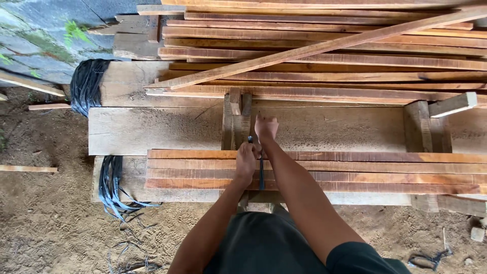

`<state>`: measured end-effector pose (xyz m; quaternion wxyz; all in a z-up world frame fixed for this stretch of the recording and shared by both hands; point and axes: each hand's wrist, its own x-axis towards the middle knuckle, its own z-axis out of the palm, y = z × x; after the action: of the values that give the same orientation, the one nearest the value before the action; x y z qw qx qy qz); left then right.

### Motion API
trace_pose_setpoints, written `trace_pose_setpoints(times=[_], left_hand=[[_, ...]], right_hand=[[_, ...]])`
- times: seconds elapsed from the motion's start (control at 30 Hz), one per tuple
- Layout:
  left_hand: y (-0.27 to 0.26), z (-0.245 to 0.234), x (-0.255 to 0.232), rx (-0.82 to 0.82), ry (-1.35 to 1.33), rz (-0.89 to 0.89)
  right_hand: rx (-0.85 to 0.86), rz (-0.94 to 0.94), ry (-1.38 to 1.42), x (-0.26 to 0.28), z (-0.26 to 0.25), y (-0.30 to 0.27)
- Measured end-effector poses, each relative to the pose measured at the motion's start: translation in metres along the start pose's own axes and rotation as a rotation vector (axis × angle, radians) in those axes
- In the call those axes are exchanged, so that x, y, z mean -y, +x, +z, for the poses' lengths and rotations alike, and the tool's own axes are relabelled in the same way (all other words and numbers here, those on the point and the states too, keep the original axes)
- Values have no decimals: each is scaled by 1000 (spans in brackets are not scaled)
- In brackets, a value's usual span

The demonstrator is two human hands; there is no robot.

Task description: Bundling multiple wooden slats together with plastic strapping and cutting the excess with scissors.

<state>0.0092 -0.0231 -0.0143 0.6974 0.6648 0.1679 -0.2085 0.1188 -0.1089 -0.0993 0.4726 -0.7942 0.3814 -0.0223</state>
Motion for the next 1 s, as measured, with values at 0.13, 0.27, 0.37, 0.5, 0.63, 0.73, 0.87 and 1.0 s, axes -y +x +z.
trace_pose_setpoints(times=[0.13,0.27,0.37,0.5,0.63,0.73,0.87,1.0], left_hand=[[0,0,7,12,149,-21],[-13,-2,-15,152,318,53],[-10,-7,-12,125,167,59],[-1,-3,3,66,77,-31],[-4,-5,-14,28,78,-68],[-6,-4,-26,52,140,-99],[-14,-4,-27,50,89,-92],[-4,-5,-20,36,-44,-63]], right_hand=[[-58,-122,90,-23,12,19],[-17,-380,-362,-26,7,26],[85,-101,-89,0,-1,12],[94,-58,-98,-20,18,20],[154,-58,-160,-37,24,22],[217,-531,-788,-74,55,56],[86,-189,-206,-47,35,36],[-44,-179,-215,-25,23,22]])
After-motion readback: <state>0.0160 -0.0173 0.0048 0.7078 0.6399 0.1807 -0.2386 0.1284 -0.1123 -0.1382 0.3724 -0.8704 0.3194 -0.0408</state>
